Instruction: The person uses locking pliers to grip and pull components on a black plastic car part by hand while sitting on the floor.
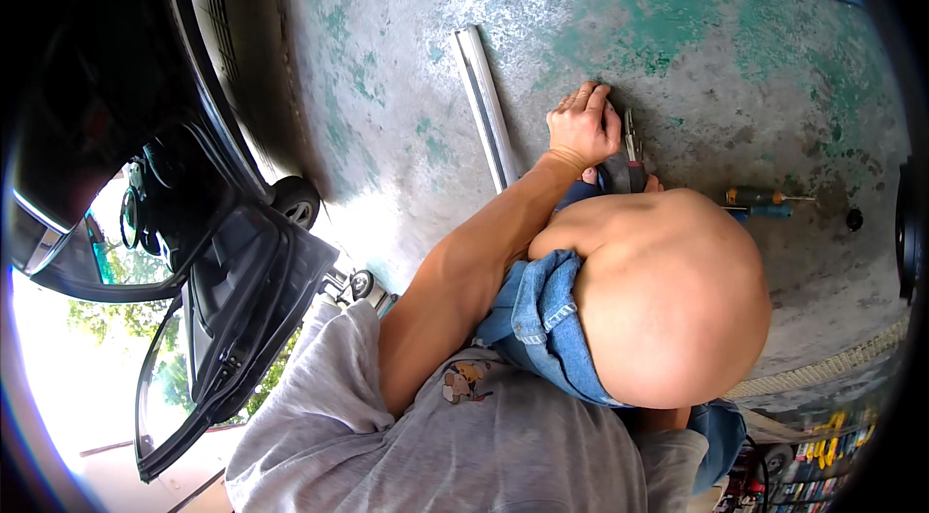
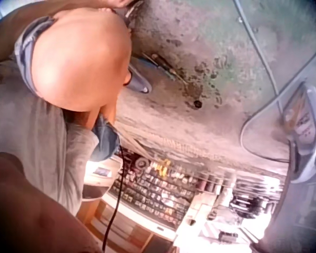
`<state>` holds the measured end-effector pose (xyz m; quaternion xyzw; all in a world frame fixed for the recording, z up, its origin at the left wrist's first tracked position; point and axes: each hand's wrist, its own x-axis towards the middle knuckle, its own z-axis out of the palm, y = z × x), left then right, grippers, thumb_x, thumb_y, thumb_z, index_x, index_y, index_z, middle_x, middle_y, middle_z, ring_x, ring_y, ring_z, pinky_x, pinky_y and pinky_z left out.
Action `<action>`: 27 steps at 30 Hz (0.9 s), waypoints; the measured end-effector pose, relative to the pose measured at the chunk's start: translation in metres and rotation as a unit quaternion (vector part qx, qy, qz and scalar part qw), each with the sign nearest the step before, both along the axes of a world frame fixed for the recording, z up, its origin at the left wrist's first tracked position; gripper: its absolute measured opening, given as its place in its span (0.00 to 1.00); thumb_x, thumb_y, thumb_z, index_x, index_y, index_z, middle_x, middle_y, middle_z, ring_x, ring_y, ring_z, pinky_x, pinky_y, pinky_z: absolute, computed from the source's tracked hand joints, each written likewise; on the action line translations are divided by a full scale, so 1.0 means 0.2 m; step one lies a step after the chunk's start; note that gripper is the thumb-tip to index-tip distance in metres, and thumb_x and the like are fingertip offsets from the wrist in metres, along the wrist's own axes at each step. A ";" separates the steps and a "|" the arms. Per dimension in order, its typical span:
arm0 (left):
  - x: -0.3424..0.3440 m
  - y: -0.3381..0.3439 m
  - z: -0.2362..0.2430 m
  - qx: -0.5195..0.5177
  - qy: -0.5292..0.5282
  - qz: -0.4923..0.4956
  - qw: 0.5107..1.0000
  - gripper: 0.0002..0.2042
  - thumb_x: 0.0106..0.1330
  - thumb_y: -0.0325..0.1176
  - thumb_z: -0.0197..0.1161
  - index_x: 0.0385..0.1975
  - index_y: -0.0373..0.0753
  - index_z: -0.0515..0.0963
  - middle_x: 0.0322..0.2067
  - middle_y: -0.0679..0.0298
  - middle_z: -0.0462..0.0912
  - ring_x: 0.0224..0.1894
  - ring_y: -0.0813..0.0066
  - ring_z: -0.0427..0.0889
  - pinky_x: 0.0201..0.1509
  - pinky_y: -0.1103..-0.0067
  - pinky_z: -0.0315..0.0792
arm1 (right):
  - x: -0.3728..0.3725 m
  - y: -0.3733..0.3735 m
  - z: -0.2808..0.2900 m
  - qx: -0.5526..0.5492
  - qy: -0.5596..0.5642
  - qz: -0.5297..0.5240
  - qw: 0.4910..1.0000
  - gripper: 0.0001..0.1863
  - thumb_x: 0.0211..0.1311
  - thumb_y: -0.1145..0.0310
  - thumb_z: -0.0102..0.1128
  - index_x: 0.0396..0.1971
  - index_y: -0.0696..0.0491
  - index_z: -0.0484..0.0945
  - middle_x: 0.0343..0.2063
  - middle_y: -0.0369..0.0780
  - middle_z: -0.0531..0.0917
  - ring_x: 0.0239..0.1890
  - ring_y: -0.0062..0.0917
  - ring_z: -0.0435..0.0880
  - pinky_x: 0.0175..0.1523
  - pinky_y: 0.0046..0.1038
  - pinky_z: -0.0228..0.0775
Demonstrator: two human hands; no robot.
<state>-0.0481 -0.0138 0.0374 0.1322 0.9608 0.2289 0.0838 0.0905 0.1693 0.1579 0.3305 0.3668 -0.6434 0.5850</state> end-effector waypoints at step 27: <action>-0.05 -0.11 0.04 -0.048 -0.097 0.001 0.994 0.14 0.61 0.41 0.61 0.42 0.41 0.83 0.38 0.58 0.87 0.30 0.52 0.87 0.34 0.61 0.81 | -0.17 -0.41 -0.33 0.401 0.167 0.183 0.882 0.21 0.49 0.71 0.56 0.43 0.67 0.75 0.42 0.64 0.82 0.49 0.59 0.82 0.58 0.50 0.72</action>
